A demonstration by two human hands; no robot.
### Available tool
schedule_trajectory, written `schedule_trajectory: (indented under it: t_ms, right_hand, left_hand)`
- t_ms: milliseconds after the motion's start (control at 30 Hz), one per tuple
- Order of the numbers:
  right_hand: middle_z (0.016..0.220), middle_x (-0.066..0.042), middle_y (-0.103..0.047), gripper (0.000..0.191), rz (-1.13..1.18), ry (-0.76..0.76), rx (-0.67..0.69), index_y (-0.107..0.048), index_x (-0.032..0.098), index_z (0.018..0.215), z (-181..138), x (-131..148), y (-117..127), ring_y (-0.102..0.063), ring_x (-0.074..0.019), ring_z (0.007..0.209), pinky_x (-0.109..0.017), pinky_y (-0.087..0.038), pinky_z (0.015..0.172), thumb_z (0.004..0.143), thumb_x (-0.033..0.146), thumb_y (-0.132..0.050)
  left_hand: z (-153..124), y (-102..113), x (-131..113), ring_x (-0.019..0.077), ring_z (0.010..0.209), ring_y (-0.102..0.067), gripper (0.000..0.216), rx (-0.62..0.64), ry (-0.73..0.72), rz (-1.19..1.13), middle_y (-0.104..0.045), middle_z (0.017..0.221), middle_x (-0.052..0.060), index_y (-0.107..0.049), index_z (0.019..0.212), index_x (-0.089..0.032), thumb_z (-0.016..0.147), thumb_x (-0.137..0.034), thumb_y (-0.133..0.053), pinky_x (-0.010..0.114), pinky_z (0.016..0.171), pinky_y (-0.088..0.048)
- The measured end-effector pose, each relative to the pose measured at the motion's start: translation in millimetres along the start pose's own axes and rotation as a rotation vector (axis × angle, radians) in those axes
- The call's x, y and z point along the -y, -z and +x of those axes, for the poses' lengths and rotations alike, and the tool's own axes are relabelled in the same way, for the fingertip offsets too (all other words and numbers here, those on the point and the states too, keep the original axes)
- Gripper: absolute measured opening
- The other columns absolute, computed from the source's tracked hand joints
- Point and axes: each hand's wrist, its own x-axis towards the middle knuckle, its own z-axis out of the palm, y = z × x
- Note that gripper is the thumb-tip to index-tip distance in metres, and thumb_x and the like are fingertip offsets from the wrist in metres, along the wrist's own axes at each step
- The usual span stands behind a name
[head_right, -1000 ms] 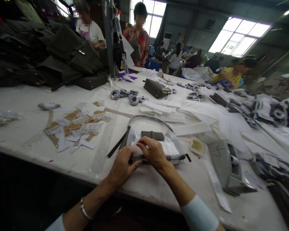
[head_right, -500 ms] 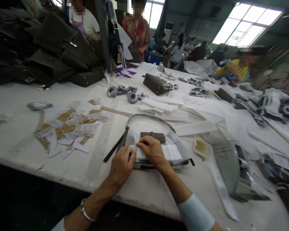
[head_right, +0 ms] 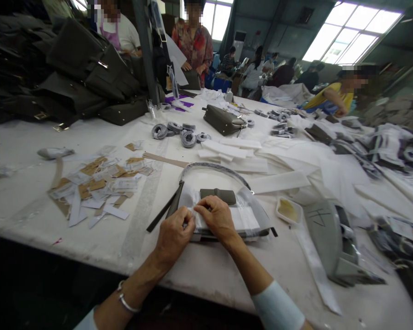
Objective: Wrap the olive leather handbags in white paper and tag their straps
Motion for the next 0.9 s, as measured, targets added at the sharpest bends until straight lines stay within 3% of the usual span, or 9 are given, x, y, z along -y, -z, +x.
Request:
schedule_trajectory:
  t_ms: [133,233,333,433,533,733,800,900]
  right_hand:
    - [0.073,-0.001,-0.067,0.013,-0.063,0.026,0.014,-0.066,0.022,0.071,0,-1,-2,-0.060,-0.0181,0.075,-0.031,-0.045,0.072,0.084,0.023,-0.065]
    - [0.073,0.000,-0.065,0.013,-0.121,0.035,0.029,-0.065,0.021,0.070,0,-1,-5,-0.058,-0.0178,0.076,-0.030,-0.044,0.072,0.083,0.019,-0.067]
    - [0.073,0.000,-0.064,0.014,-0.150,0.031,0.054,-0.065,0.020,0.069,1,-2,-6,-0.057,-0.0170,0.076,-0.029,-0.043,0.071,0.083,0.018,-0.068]
    - [0.072,0.001,-0.064,0.014,-0.169,0.019,0.077,-0.065,0.020,0.068,3,-4,-6,-0.057,-0.0163,0.075,-0.028,-0.042,0.072,0.081,0.018,-0.069]
    - [0.073,0.001,-0.064,0.013,-0.180,0.003,0.087,-0.065,0.020,0.067,4,-4,-6,-0.057,-0.0160,0.076,-0.028,-0.042,0.074,0.079,0.016,-0.070]
    - [0.072,0.000,-0.065,0.013,-0.193,0.020,0.067,-0.066,0.022,0.067,7,5,-7,-0.059,-0.0171,0.075,-0.029,-0.043,0.073,0.077,0.015,-0.069]
    - [0.075,0.000,-0.066,0.010,-0.183,0.028,0.020,-0.067,0.022,0.071,9,5,6,-0.060,-0.0176,0.077,-0.029,-0.045,0.075,0.079,0.016,-0.066]
    - [0.087,-0.004,-0.069,0.009,-0.206,0.014,-0.202,-0.068,0.022,0.084,7,-9,44,-0.062,-0.0209,0.087,-0.034,-0.047,0.083,0.084,0.026,-0.060]
  left_hand:
    - [4,0,3,0.0137,0.066,-0.058,0.018,-0.017,-0.018,0.019,-0.055,0.073,-0.002,-0.043,0.075,-0.023,0.084,-0.008,-0.046,0.025,0.060,-0.046]
    - [9,2,4,0.0150,0.081,-0.064,0.015,-0.020,-0.008,-0.005,-0.061,0.105,0.006,-0.047,0.085,-0.022,0.082,-0.007,-0.049,0.024,0.061,-0.051]
    - [9,9,-1,0.0202,0.096,-0.065,0.017,-0.039,-0.119,0.041,-0.054,0.129,0.013,-0.052,0.097,-0.019,0.084,-0.009,-0.052,0.030,0.072,-0.057]
    - [-1,15,-13,0.0232,0.105,-0.062,0.015,-0.041,-0.347,0.114,-0.064,0.115,0.010,-0.056,0.102,-0.018,0.089,-0.011,-0.050,0.042,0.096,-0.052]
    - [-16,16,-21,0.0211,0.097,-0.064,0.019,0.009,-0.446,0.176,-0.069,0.097,0.007,-0.059,0.104,-0.016,0.092,-0.010,-0.046,0.043,0.100,-0.048]
    - [-29,6,-10,0.0241,0.104,-0.064,0.029,-0.004,-0.435,0.271,-0.069,0.111,0.011,-0.057,0.119,-0.012,0.091,-0.012,-0.048,0.042,0.094,-0.050]
    - [-28,5,-7,0.0236,0.103,-0.064,0.028,-0.006,-0.429,0.248,-0.069,0.110,0.010,-0.057,0.118,-0.013,0.091,-0.013,-0.050,0.041,0.093,-0.050]
    - [-27,6,-7,0.0228,0.106,-0.063,0.028,0.025,-0.409,0.194,-0.069,0.111,0.009,-0.056,0.119,-0.015,0.091,-0.016,-0.052,0.041,0.095,-0.049]
